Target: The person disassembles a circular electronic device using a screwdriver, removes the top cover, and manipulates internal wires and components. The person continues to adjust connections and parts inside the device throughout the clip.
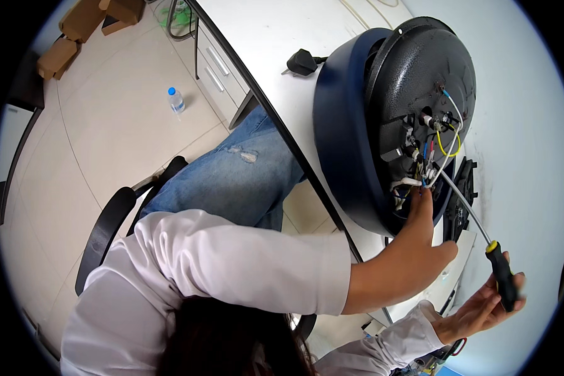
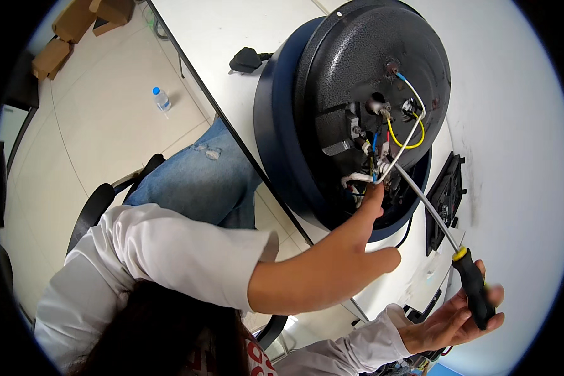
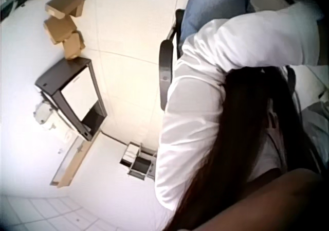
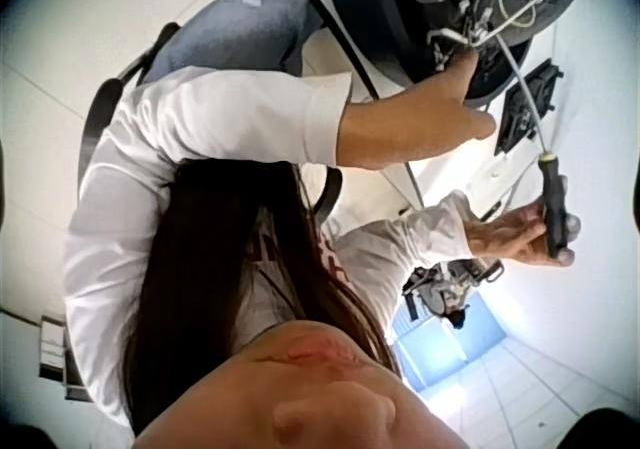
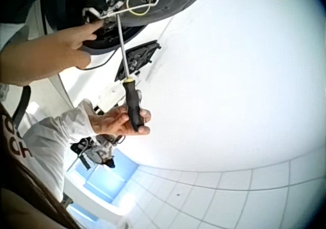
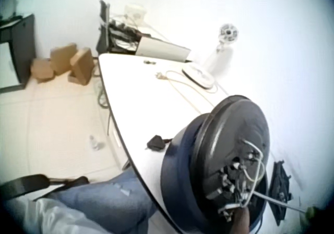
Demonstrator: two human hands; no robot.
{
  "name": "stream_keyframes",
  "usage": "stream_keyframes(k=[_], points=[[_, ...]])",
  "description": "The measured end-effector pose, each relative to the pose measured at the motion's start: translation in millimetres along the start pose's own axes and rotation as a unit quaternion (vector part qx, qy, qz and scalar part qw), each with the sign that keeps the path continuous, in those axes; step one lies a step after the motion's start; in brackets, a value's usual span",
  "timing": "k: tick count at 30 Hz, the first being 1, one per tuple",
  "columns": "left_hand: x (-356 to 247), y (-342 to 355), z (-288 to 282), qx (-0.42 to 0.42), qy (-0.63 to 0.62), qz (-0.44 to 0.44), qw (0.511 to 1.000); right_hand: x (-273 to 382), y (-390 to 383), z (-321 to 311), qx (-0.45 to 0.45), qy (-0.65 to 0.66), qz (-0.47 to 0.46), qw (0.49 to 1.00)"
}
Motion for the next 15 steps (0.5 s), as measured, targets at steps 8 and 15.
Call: stream_keyframes(k=[8, 15], points=[[9.6, 2.7, 2.5, -0.005, -0.016, 0.008, 1.0, 2.9, 8.2, 0.5, 0.058, 0.035, 0.0, 0.998], [14.0, 1.3, 3.2, -0.01, -0.03, 0.035, 0.999, 4.2, 10.5, 1.3, 0.058, 0.017, 0.006, 0.998]])
Point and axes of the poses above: each hand's wrist, its own y-axis towards the middle knuckle, its own z-axis out of the palm, x = y × z, the point moved 5 cm from there along y, towards the middle knuckle, and after that the axes turned 7 degrees about -z, right-handed, at the moved point
